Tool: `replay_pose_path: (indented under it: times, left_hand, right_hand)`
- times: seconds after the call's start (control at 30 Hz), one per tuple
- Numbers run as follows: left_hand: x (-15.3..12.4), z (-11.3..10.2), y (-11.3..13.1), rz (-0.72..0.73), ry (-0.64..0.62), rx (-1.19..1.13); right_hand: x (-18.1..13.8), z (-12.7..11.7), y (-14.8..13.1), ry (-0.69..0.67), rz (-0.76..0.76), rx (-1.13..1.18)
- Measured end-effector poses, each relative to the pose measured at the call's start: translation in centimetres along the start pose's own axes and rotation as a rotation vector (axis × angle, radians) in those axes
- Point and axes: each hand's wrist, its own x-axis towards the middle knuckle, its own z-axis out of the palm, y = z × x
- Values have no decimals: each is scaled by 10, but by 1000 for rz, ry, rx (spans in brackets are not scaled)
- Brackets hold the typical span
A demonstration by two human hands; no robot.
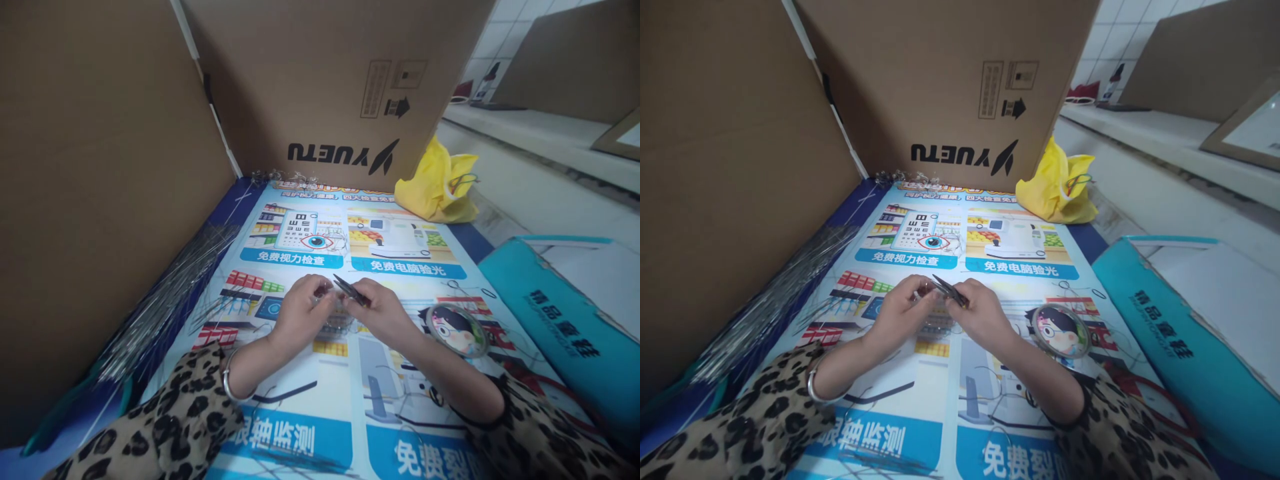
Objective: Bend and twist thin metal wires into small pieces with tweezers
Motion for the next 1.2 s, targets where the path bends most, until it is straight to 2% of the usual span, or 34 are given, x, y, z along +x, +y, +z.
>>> replay_pose_path:
  times: [0.2,0.43,0.77,0.9,1.0,1.2]
  left_hand:
    - [2,-3,1,-4,5,-65]
    - [1,-2,1,-45,40,-112]
    - [-1,1,1,-36,-11,-137]
    - [-1,1,1,-6,-34,-170]
    - [-1,2,-1,5,-42,-201]
    - [-2,5,-4,-26,-47,-255]
  right_hand:
    - [-1,5,0,-22,15,5]
    - [-3,8,2,30,134,114]
    - [-2,9,3,39,93,161]
    - [-2,9,2,102,77,176]
    - [-2,9,0,148,66,149]
    - [-2,10,0,129,91,53]
